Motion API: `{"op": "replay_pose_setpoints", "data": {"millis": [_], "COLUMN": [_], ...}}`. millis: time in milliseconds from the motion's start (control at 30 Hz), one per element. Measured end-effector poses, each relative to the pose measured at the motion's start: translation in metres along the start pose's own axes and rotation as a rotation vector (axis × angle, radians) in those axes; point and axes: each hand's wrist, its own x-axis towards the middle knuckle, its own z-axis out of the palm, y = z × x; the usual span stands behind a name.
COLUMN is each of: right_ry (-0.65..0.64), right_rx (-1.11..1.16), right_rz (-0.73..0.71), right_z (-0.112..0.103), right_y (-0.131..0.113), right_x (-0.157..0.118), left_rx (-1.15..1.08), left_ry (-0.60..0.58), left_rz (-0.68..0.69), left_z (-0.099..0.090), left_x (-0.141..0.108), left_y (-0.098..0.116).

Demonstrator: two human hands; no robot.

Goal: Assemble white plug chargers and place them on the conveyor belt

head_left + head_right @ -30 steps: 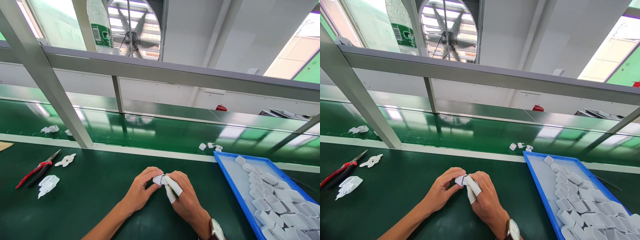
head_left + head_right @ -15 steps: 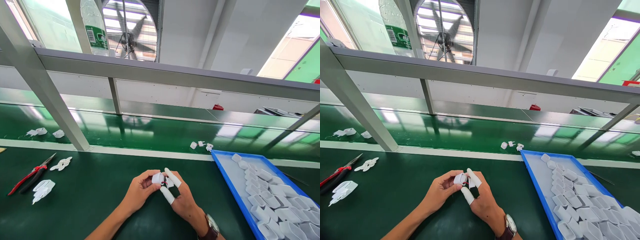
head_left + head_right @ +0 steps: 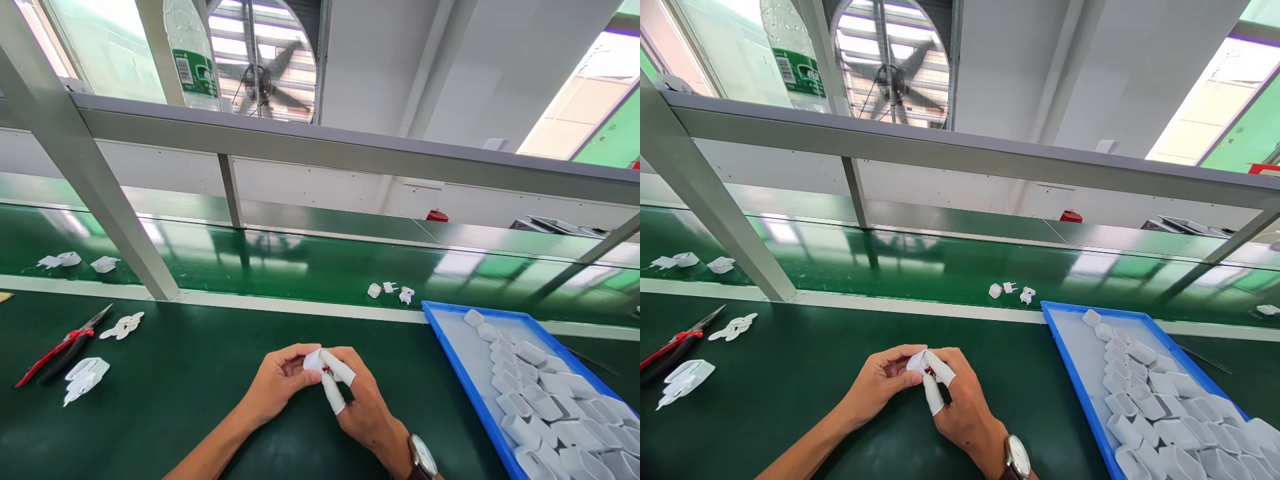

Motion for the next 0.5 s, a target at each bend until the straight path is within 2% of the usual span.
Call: {"op": "replay_pose_setpoints", "data": {"millis": [300,400,500], "right_ry": [0.015,0.068,0.091], "right_rx": [-0.003,0.058,0.118], "right_rz": [-0.028,0.039,0.131], "right_z": [-0.001,0.003,0.007], "right_y": [-0.009,-0.004,0.002], "right_x": [0.002,-0.003,-0.005], "left_rx": [-0.029,-0.013,0.032], "left_ry": [-0.043,-0.092,-0.120], "left_rz": [-0.011,-0.026,0.040], "left_z": [-0.001,-0.004,-0.005], "left_x": [-0.002,-0.001,0.000], "left_y": [0.003,0.003,0.002]}}
